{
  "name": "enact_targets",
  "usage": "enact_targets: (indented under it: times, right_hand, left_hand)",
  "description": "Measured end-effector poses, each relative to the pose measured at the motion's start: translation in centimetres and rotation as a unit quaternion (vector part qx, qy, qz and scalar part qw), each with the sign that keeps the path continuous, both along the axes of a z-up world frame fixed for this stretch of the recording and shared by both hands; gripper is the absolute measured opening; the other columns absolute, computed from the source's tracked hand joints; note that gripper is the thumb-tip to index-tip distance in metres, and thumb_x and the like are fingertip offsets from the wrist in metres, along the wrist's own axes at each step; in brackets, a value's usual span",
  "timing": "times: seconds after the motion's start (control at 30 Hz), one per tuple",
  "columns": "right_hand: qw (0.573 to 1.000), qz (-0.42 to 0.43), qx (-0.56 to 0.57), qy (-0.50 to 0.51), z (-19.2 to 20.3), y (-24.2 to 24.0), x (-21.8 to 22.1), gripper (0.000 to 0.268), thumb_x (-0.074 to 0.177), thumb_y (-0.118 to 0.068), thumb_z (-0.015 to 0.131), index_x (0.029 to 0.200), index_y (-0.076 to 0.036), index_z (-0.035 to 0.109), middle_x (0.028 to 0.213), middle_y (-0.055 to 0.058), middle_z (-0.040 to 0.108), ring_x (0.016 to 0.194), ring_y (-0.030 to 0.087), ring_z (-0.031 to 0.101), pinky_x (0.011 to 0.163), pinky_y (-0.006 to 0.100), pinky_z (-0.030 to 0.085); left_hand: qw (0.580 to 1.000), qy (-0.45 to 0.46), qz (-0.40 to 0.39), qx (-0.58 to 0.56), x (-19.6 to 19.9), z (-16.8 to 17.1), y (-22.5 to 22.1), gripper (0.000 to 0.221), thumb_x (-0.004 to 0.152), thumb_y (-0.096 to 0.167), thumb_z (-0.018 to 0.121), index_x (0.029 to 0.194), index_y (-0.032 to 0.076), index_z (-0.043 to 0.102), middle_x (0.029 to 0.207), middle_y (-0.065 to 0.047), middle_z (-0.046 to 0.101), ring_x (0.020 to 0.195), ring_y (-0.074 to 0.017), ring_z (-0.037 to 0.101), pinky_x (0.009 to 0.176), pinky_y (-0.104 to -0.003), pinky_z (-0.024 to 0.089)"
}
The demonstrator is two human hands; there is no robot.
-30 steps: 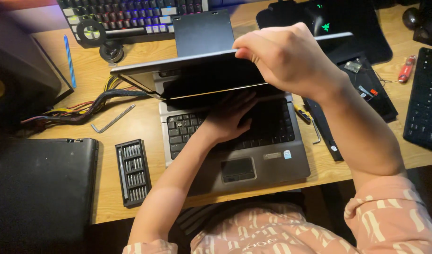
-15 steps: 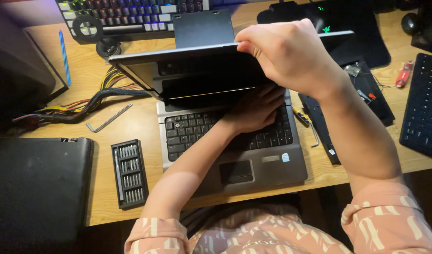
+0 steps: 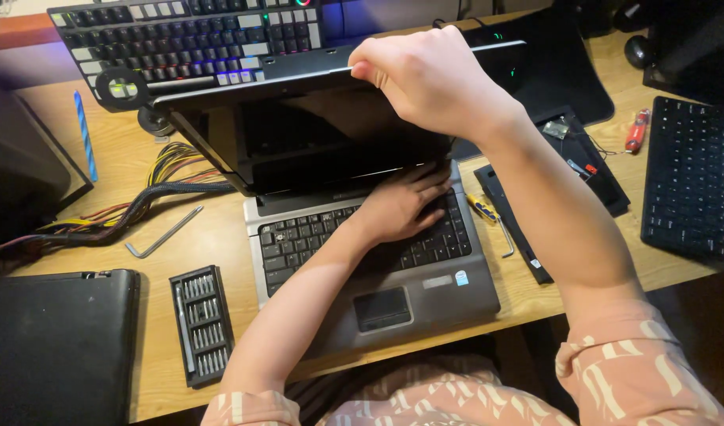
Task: Disassembling a laptop by opening the chassis and removing the keyboard and internal components with a screwdriver.
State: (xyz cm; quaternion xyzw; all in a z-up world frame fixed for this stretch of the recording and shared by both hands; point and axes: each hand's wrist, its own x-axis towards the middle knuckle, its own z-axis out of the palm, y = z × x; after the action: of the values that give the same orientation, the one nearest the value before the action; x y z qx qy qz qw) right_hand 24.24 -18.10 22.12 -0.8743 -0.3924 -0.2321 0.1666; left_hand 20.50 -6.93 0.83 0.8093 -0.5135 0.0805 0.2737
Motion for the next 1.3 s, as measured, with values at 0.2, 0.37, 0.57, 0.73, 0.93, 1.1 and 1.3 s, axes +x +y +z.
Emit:
enact_targets:
  times: [0.2, 0.37, 0.57, 0.73, 0.93, 1.1, 1.3]
  right_hand:
    - [1.000, -0.002, -0.014, 0.001, -0.3, -0.1, 2.3, 0.013, 0.109, -0.022, 0.065, 0.106, -0.012, 0.073, 0.085, 0.008, 0.074, 0.079, 0.032, 0.071, 0.064, 0.043, 0.051]
    - [1.000, 0.010, -0.005, 0.023, -0.4, -0.4, 4.0, 0.018, 0.110, -0.025, 0.065, 0.106, -0.010, 0.074, 0.083, 0.010, 0.072, 0.077, 0.033, 0.070, 0.067, 0.043, 0.052]
    - [0.999, 0.027, 0.001, 0.027, -0.9, -0.4, 6.3, 0.021, 0.111, -0.027, 0.066, 0.109, -0.008, 0.075, 0.086, 0.012, 0.072, 0.079, 0.032, 0.070, 0.069, 0.041, 0.054]
    - [1.000, 0.009, 0.003, 0.028, -1.9, -0.2, 8.0, 0.024, 0.112, -0.029, 0.066, 0.109, -0.007, 0.076, 0.084, 0.013, 0.071, 0.076, 0.032, 0.069, 0.066, 0.041, 0.053]
    - [0.999, 0.038, 0.021, -0.007, -2.8, -0.5, 8.4, 0.023, 0.114, -0.027, 0.066, 0.111, -0.007, 0.076, 0.089, 0.011, 0.072, 0.079, 0.030, 0.070, 0.068, 0.039, 0.054]
    - [0.996, 0.002, -0.020, -0.092, -3.1, -0.2, 7.1, 0.018, 0.115, -0.022, 0.067, 0.109, -0.006, 0.073, 0.099, 0.009, 0.073, 0.088, 0.028, 0.071, 0.079, 0.039, 0.054]
    - [0.989, -0.003, -0.042, -0.143, -3.2, -3.1, 3.5, 0.051, 0.103, -0.011, 0.079, 0.148, -0.004, 0.055, 0.143, 0.015, 0.057, 0.132, 0.036, 0.053, 0.114, 0.046, 0.044]
  left_hand:
    - [1.000, -0.024, 0.009, 0.013, -0.3, 0.9, 0.5, 0.058, 0.097, 0.044, 0.062, 0.140, 0.004, 0.060, 0.154, -0.010, 0.052, 0.145, -0.0320, 0.044, 0.119, -0.045, 0.035]
    - [1.000, -0.014, 0.009, 0.017, -0.3, 0.9, 0.4, 0.059, 0.098, 0.045, 0.061, 0.141, 0.004, 0.059, 0.155, -0.010, 0.050, 0.146, -0.0316, 0.042, 0.120, -0.045, 0.033]
    - [1.000, -0.001, 0.010, 0.027, -0.3, 1.4, 0.4, 0.059, 0.099, 0.045, 0.060, 0.142, 0.005, 0.058, 0.155, -0.010, 0.050, 0.147, -0.0320, 0.041, 0.120, -0.046, 0.033]
    - [1.000, 0.024, 0.013, 0.014, -0.5, 1.3, 0.4, 0.056, 0.101, 0.045, 0.058, 0.142, 0.007, 0.058, 0.155, -0.009, 0.051, 0.148, -0.0310, 0.042, 0.121, -0.046, 0.034]
    - [1.000, -0.004, 0.018, 0.005, -0.5, 1.1, 0.4, 0.058, 0.101, 0.047, 0.058, 0.142, 0.006, 0.058, 0.154, -0.009, 0.052, 0.148, -0.0308, 0.042, 0.120, -0.047, 0.034]
    - [0.996, 0.058, -0.002, -0.069, 0.0, 1.0, 0.8, 0.050, 0.103, 0.037, 0.061, 0.138, 0.003, 0.061, 0.156, -0.018, 0.049, 0.144, -0.0348, 0.047, 0.121, -0.044, 0.038]
    - [0.973, 0.211, 0.033, -0.092, -0.2, 1.7, 6.9, 0.037, 0.101, 0.026, 0.061, 0.127, 0.001, 0.068, 0.151, -0.019, 0.055, 0.134, -0.0366, 0.058, 0.110, -0.040, 0.048]
